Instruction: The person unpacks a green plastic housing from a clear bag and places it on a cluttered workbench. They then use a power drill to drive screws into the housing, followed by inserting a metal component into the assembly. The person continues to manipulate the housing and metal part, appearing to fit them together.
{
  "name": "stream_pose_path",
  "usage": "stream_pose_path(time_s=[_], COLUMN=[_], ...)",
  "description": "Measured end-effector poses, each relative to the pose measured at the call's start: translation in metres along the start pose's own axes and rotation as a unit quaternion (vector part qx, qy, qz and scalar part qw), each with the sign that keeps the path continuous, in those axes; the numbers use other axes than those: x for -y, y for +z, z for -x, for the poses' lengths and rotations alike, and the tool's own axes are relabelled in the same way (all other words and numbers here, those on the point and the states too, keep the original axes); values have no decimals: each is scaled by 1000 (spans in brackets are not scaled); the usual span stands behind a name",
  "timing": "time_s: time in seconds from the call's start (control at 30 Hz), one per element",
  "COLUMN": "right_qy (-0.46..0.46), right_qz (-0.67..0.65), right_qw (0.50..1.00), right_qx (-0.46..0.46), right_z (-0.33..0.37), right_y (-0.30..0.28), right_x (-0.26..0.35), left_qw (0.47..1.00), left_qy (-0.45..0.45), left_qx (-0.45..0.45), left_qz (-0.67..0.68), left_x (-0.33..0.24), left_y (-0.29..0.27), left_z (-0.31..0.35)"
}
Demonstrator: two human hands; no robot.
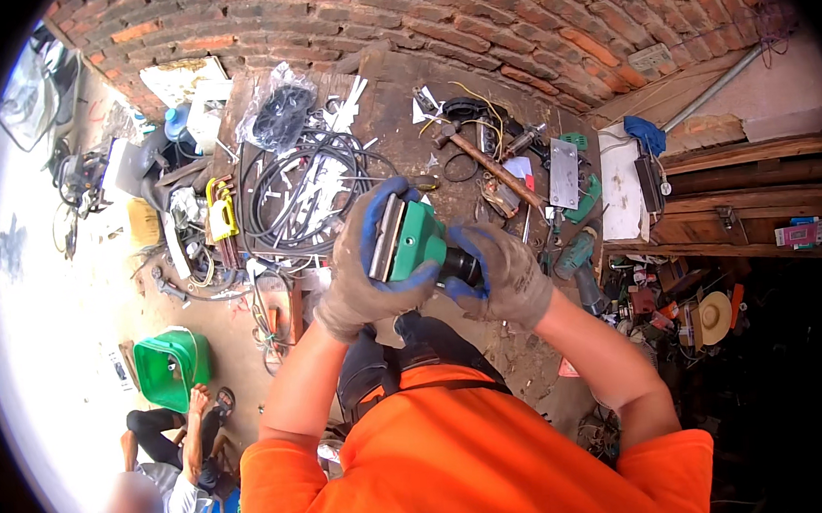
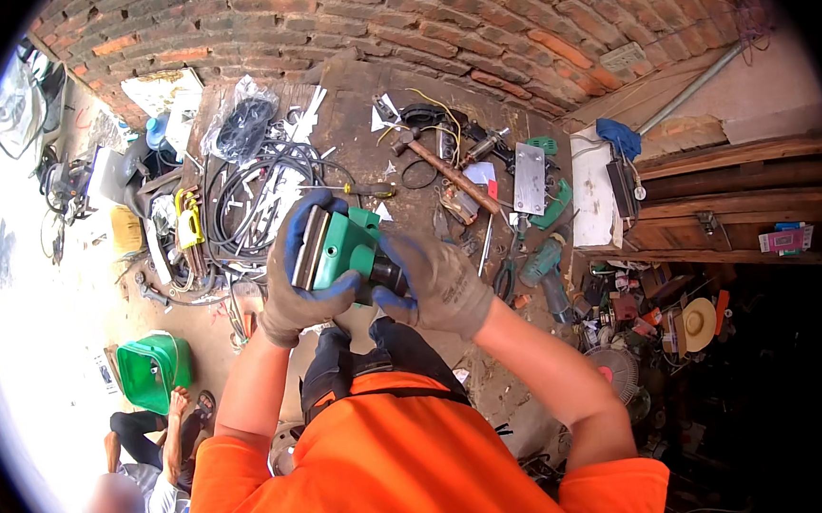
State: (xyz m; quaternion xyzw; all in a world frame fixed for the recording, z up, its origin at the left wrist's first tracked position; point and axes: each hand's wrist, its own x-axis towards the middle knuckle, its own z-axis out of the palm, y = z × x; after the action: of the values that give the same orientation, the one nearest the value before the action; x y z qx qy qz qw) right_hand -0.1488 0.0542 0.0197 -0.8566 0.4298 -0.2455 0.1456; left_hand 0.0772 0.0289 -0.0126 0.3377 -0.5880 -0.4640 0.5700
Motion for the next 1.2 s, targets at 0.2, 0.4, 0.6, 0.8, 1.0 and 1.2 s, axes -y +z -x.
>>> stream_pose_path(time_s=[0.2, 0.4, 0.6, 0.8, 1.0, 1.2], right_qy=[385, 73, 113, 289, 378, 405], right_qz=[-494, -52, -51, -245, -324, -386], right_qw=[775, 995, 991, 918, 845, 821], right_qx=[76, -42, -47, -116, -196, -114], right_z=[16, 1, -23, -37, -43, -60], right_y=[0, 5, 1, 8, 12, -45], right_x=[-4, 4, -5, -28, -53, -13], left_qw=[1000, 994, 974, 975, 989, 967], left_qy=[2, -67, -125, -40, -76, -173], left_qx=[9, 18, 103, 183, 120, 155], left_qz=[-4, 80, 157, 117, 45, 109], left_x=[0, 4, 16, 43, 46, 9], left_y=[2, -3, -18, -26, 7, 12], left_z=[4, -12, -37, -63, -79, -102])
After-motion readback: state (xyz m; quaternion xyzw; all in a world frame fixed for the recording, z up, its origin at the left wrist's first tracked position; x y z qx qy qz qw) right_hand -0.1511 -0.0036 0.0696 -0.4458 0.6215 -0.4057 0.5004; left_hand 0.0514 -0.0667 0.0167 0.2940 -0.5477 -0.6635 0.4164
